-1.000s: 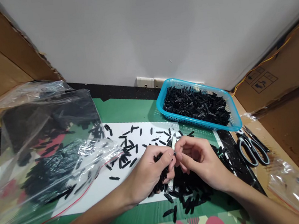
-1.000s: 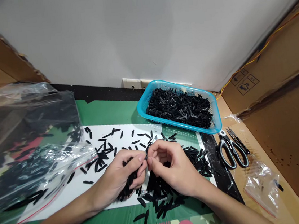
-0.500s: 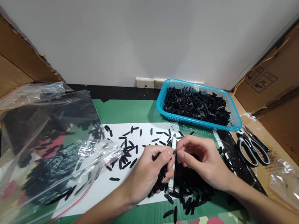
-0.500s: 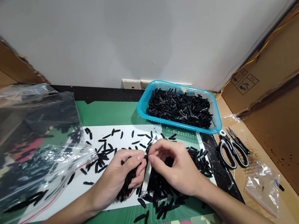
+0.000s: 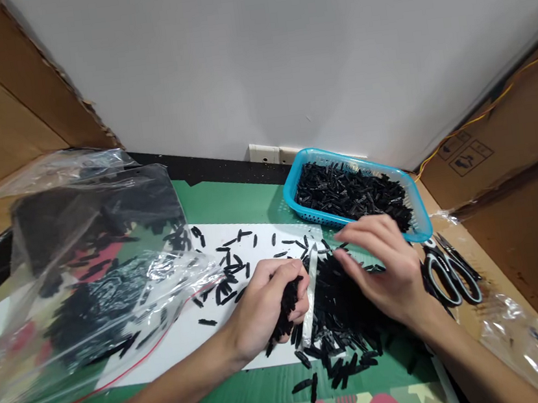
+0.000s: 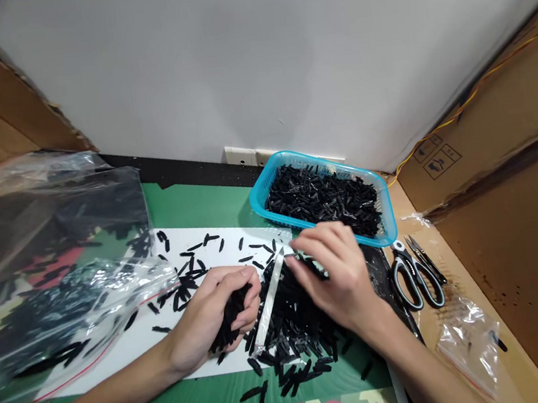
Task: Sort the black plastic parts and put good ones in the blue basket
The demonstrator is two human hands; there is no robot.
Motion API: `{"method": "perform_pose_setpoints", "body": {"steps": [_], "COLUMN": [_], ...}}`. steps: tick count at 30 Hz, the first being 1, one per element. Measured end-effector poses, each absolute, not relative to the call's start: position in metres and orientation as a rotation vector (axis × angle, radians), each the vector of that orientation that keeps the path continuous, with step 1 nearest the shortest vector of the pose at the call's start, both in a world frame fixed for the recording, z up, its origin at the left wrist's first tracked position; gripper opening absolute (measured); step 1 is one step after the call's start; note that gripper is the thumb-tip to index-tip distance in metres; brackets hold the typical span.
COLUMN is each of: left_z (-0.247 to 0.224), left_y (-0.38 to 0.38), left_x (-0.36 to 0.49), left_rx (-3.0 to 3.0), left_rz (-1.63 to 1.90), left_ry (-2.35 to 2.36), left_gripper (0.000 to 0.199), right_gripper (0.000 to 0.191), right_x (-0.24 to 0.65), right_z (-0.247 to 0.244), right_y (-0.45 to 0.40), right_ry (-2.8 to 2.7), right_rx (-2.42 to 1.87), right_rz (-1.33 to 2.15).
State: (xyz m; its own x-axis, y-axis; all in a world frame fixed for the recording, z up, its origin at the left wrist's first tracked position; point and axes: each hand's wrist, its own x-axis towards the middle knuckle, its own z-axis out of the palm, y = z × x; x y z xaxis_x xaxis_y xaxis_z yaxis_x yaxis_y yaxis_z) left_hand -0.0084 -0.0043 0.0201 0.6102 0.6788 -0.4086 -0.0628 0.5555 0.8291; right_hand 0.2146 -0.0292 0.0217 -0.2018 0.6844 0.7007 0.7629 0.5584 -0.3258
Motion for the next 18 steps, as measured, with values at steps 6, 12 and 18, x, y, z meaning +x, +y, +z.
{"method": "perform_pose_setpoints", "body": {"steps": [6,12,18], "left_z": [0.016,0.015,0.014], "left_y": [-0.009,-0.009,-0.006], "left_x": [-0.008,-0.009,-0.008], "left_rx": [0.958,1.051,0.874], "left_rz": [0.563,0.559,0.445], "left_ry": [0.952,0.922,0.987], "left_gripper": [0.045,0.045,0.042], "right_gripper": [0.020,0.005,0.010], "right_x": [0.176,0.172,0.171], "right_z": [0.020,0.018,0.019], "right_y": [-0.051,-0.052,-0.054], "right_ry": [-1.960,-1.715,-1.672], "right_rx": [-0.984,-1.140,-1.158], "right_rz": [0.452,0.779,0.791]}}
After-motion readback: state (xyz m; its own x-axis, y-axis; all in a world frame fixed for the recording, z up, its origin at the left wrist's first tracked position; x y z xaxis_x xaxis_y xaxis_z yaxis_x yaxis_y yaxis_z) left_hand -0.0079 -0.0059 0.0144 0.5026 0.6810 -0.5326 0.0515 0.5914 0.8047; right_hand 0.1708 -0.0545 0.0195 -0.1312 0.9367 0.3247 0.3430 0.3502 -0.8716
